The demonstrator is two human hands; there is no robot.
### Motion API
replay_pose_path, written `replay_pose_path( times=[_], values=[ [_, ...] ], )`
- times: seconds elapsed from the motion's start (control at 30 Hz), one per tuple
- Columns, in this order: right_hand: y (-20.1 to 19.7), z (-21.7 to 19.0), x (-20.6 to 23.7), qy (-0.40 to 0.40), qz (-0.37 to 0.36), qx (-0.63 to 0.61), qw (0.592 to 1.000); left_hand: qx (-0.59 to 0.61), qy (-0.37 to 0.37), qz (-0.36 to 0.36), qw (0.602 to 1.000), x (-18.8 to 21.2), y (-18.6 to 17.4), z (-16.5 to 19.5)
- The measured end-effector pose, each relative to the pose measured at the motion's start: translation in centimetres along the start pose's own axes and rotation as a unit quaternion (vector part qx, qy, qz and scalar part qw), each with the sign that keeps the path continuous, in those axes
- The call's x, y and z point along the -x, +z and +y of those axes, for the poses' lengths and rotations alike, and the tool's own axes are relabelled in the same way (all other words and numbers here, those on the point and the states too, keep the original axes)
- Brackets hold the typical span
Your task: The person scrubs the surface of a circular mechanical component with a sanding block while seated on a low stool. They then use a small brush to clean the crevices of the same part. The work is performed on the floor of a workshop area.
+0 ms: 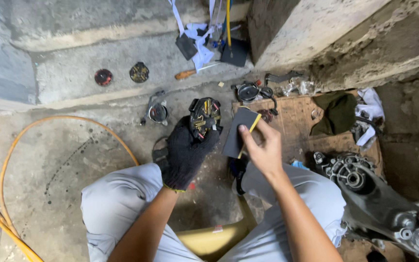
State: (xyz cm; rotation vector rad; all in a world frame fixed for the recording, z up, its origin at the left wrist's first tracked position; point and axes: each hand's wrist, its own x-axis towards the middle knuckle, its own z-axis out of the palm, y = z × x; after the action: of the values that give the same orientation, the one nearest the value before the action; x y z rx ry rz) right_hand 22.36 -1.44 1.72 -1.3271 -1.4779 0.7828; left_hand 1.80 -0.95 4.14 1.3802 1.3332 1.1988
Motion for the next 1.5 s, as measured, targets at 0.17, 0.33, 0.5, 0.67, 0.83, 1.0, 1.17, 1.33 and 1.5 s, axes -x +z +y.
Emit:
replay_pose_path(
  times=[0.17, 0.33, 0.5, 0.67, 0.83, 1.0, 1.17, 1.33, 1.5],
  values=[
    [1.7, -2.6, 0.5, 0.004, -0.021, 0.162, 0.986, 0.044, 0.012, -0.032, 0.998, 0.1, 0.3, -0.2],
    [1.9, -5.0, 0.6, -0.022, -0.078, 0.139, 0.987, 0.015, 0.056, -0.013, 0.998, 0.2, 0.4, -0.6],
    [1.9, -5.3, 0.7, -0.044, -0.121, 0.104, 0.986, 0.033, 0.006, 0.020, 0.999, 0.0, 0.6, -0.8],
    [2.5, -4.1, 1.2, -0.034, -0.100, 0.095, 0.990, 0.011, 0.029, 0.002, 1.000, 0.0, 0.2, -1.2],
    [2.3, -2.3, 1.1, -0.041, -0.083, 0.031, 0.995, 0.158, -0.042, -0.040, 0.986, 0.0, 0.1, -1.8],
    [0.7, -0.4, 0.5, 0.150, -0.019, -0.174, 0.973, 0.291, -0.177, -0.094, 0.936, 0.0, -0.1, -2.7],
    [-0.7, 1.2, -0.8, 0.331, -0.087, -0.357, 0.869, 0.427, -0.223, -0.109, 0.870, 0.1, 0.6, -3.8],
    [-0.2, 1.8, -1.3, 0.329, -0.115, -0.355, 0.867, 0.438, -0.218, -0.139, 0.861, 0.3, 0.5, -4.8],
    [0.0, 1.5, -1.6, 0.314, -0.135, -0.327, 0.881, 0.412, -0.206, -0.130, 0.878, -0.2, 0.4, -5.8]
  ],
)
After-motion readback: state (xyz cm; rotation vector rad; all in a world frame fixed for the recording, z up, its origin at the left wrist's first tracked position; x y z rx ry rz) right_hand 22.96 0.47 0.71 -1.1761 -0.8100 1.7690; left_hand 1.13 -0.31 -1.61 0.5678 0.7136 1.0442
